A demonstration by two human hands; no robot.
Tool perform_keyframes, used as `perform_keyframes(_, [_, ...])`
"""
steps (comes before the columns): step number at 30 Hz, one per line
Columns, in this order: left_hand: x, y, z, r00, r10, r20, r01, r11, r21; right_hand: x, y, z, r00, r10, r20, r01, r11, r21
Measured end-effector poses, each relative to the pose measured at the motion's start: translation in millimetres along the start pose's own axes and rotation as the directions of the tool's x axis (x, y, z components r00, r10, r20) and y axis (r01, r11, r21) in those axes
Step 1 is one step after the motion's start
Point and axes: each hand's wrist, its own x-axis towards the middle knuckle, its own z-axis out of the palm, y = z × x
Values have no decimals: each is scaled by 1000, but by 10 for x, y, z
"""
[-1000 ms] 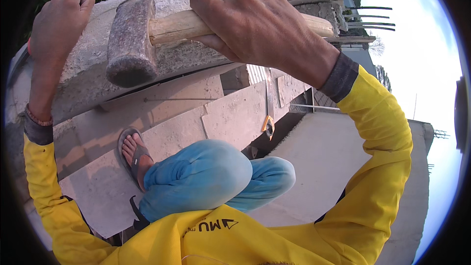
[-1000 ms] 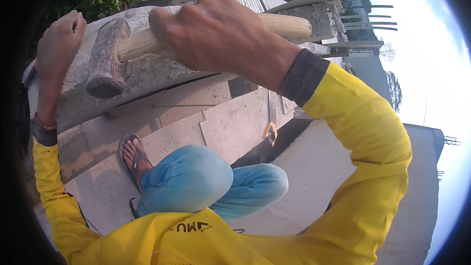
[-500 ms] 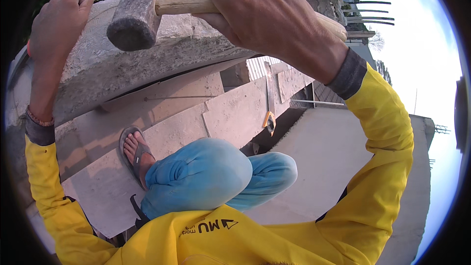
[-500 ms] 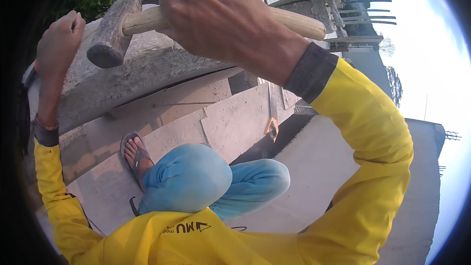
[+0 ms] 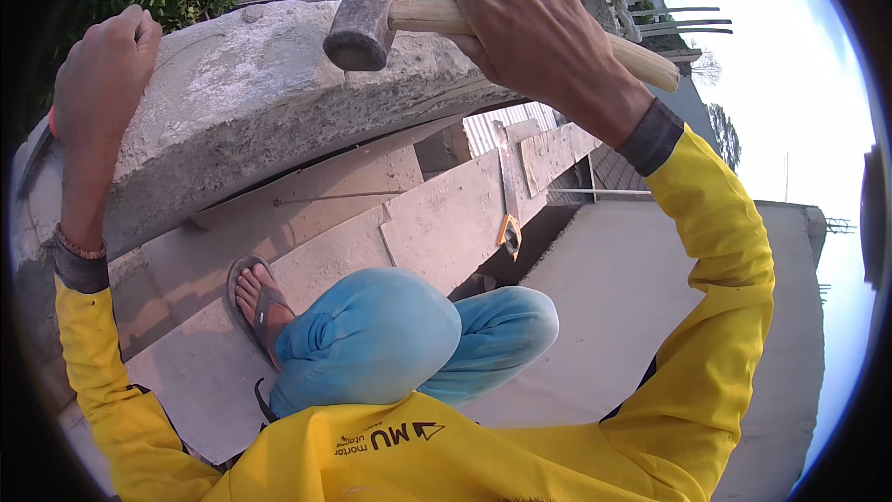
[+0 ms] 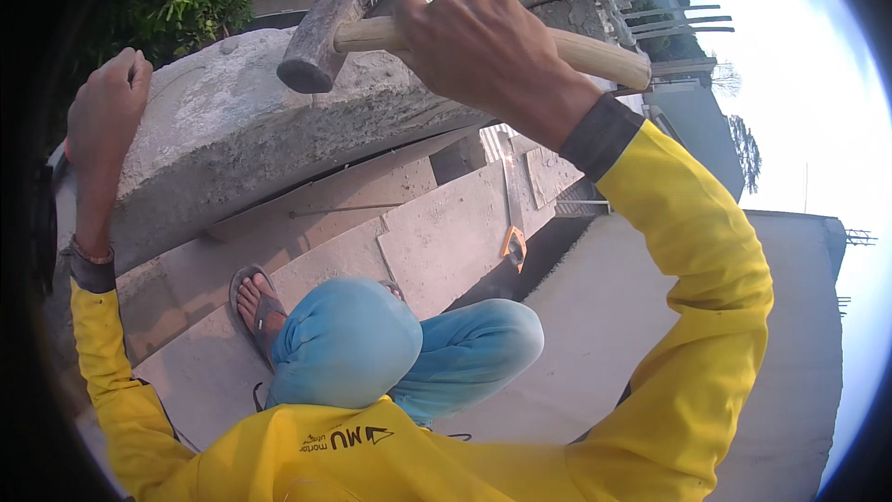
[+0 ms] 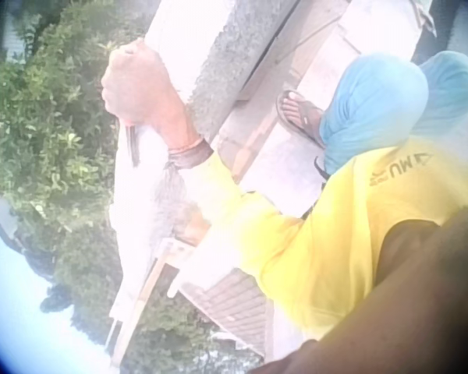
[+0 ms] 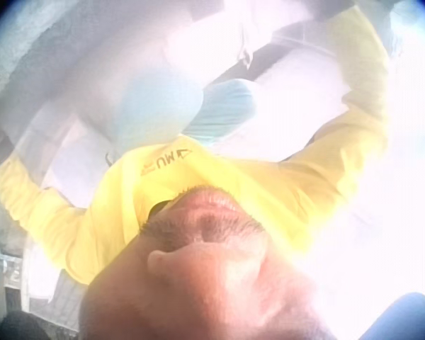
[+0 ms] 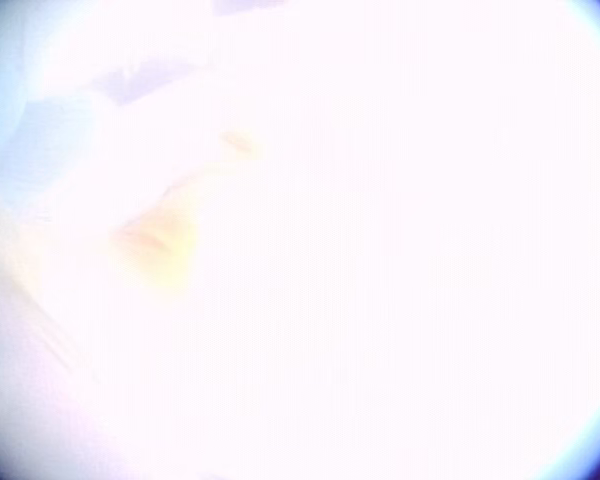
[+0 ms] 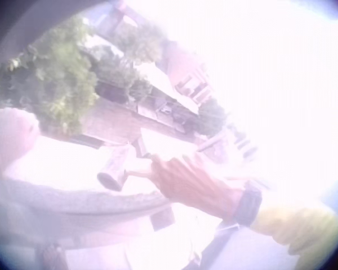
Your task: The person uses a hand saw to cut a concrete beam and then uses a hammer and chisel to break off a section. The person switches between tools to complete the cut and remove the piece.
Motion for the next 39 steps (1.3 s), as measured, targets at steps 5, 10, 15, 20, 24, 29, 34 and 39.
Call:
perform_keyframes(5, [-16, 1, -35, 999, -22, 30, 22, 1000, -5, 252, 80, 63, 981, -88, -176, 92, 996, 17])
perform_keyframes(10, [-25, -12, -34, 1000, 20, 7, -20, 1000, 10, -257, 473, 349, 934, 300, 194, -262, 944, -199])
perform_keyframes(15, [-27, -15, -55, 1000, -11, -17, 12, 998, 57, -1861, -361, 972, 801, 560, 213, -591, 679, 436])
perform_keyframes(20, [-7, -26, -38, 998, 7, -58, -1, 995, 100, -3187, -1574, 2075, 319, 811, 491, -925, 155, 346])
perform_keyframes(24, [-5, -34, -84, 999, 16, -35, -12, 995, 97, -3806, -2178, 3155, -79, 758, 647, -961, -231, 153])
perform_keyframes(29, [-14, 602, -419, 999, 54, 11, -55, 984, 170, -4337, -2502, 4102, -229, 690, 687, -948, -319, 4])
perform_keyframes(34, [-102, 2188, -1019, 903, 418, 98, -335, 828, -450, -4417, -2730, 4467, -171, 757, 631, -940, -317, 125])
perform_keyframes(39, [-914, 3816, -528, 347, 927, 144, -540, 323, -777, -4344, -2920, 4596, -106, 864, 491, -940, -248, 233])
